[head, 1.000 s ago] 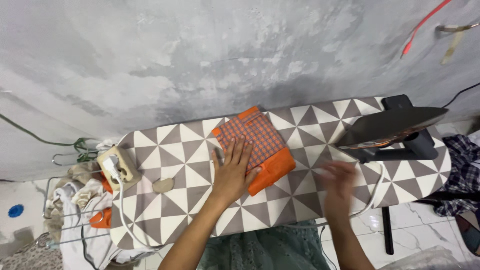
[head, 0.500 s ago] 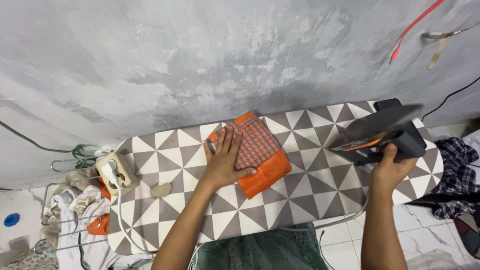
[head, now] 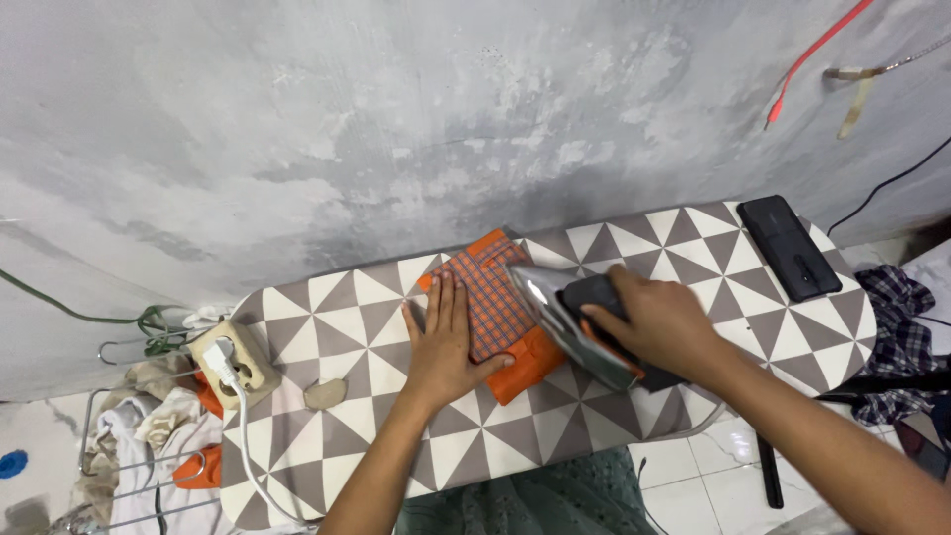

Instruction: The person irons an orange and plaid short-sleeved shirt on a patterned ironing board, smoothing the fabric and pressing the seams. After finishing the shirt, the person irons a pair of orange shorts, ensuring the fabric is flat and wrinkle-free.

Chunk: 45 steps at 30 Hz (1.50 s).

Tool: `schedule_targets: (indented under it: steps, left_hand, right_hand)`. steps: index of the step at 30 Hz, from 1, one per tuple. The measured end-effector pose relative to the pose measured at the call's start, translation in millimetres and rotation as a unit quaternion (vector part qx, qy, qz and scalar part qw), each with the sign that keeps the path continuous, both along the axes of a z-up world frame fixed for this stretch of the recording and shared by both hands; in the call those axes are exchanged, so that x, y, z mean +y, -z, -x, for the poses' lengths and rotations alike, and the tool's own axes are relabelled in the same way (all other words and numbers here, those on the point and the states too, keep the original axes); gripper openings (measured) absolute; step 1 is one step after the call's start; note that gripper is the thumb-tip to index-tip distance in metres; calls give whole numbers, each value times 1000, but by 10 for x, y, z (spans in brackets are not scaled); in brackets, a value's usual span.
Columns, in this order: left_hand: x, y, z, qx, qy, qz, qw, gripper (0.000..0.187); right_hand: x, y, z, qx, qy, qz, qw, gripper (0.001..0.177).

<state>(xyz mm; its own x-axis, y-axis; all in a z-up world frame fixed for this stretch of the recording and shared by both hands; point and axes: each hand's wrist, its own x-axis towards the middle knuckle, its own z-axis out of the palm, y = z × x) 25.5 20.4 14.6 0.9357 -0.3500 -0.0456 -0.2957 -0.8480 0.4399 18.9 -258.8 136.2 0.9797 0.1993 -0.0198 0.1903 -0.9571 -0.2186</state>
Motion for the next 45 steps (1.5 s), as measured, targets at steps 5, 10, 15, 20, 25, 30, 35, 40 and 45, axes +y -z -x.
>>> schedule_targets:
  steps: [5,10,15,20,25,30,35,40,45]
  left_hand:
    - [-14,-37,49,54,-18,-14,998,140]
    - [-34,4,41,63,-10,-61,996,138]
    - [-63,66,32,40,-6,-76,996,139]
    - [-69,70,31,54,-16,-76,996,141]
    - [-77,64,30,63,-21,-87,994,143]
    - [-64,84,37,66,-12,-85,994,143]
    - [-78,97,39,32,-10,-89,996,142]
    - [-87,142,38,22,-13,-91,995,142]
    - [-85,139,24,28,-11,-96,995,142]
  right_hand:
    - [325,127,-163,80,-56,14,995,44]
    - [468,215,-341,94,-57,5,994,46]
    - [568,239,-485,97,-53,21,994,49]
    - [647,173,-634,132,-44,-2,990,44]
    - [592,132,-553,173,-41,8,984,45]
    - [437,132,-200,155,-60,-1,986,42]
    - [473,126,-175,129,-49,2,990,42]
    - [585,243,-504,96,-41,-17,994,45]
    - [638,295,-736,106,-31,3,994,47]
